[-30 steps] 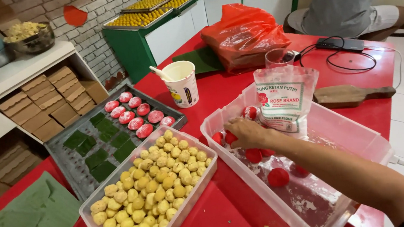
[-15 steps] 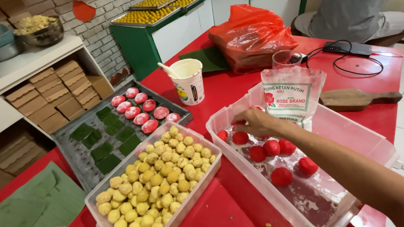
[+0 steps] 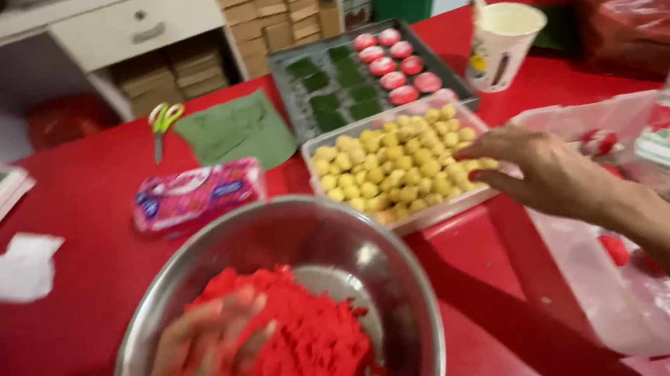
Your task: Manually wrapping yellow filling inside red dough to create uniform snack balls in a bakery production area.
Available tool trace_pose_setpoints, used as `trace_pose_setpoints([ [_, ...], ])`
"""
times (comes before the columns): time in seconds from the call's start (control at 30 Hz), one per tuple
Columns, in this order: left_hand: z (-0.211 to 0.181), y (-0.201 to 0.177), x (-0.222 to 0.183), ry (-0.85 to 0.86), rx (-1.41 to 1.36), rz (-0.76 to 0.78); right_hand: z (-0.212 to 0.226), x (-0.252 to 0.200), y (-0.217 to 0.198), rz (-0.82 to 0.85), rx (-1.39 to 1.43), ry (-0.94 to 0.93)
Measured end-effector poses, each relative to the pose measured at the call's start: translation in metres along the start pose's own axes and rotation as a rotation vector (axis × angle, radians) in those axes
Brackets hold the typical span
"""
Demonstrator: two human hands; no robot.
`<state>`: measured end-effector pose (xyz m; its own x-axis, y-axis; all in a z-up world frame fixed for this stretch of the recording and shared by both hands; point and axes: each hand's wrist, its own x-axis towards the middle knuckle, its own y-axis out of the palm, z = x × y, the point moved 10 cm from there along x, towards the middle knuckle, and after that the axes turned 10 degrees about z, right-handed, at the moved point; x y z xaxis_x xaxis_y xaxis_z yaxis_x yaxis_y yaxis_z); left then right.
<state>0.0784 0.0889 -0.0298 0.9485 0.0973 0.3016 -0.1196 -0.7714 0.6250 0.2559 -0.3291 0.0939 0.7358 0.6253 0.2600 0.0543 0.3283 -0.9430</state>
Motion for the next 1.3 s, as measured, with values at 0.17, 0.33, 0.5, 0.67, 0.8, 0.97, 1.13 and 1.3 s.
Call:
trace_pose_setpoints([
  [0.17, -0.046, 0.068, 0.025, 0.119, 0.022, -0.279, 0.152, 0.029, 0.005, -0.001, 0.037, -0.278],
  [0.33, -0.067, 0.073, 0.025, 0.165, -0.014, -0.271, 0.233, 0.051, 0.115, 0.529, 0.215, -0.356],
  [0.5, -0.089, 0.057, 0.024, 0.255, 0.089, -0.329, 0.227, 0.048, 0.239, 0.987, 0.062, -0.061],
  [0.67, -0.073, 0.053, 0.030, 0.130, 0.056, -0.417, 0.229, 0.041, 0.257, 0.771, -0.186, 0.039],
  [0.8, -0.072, 0.056, 0.034, 0.115, 0.092, -0.368, 0.222, 0.050, 0.257, 0.680, -0.159, 0.032],
  [0.97, -0.055, 0.053, 0.033, 0.048, -0.025, -0.357, 0.208, 0.056, 0.257, 0.636, -0.150, 0.058],
  [1.13, -0.046, 0.044, 0.036, 0.019, -0.043, -0.344, 0.224, 0.022, 0.237, 0.997, 0.084, 0.076],
  [1.3, -0.021, 0.039, 0.039, -0.066, -0.127, -0.325, 0.218, 0.043, 0.247, 0.751, -0.083, -0.018],
])
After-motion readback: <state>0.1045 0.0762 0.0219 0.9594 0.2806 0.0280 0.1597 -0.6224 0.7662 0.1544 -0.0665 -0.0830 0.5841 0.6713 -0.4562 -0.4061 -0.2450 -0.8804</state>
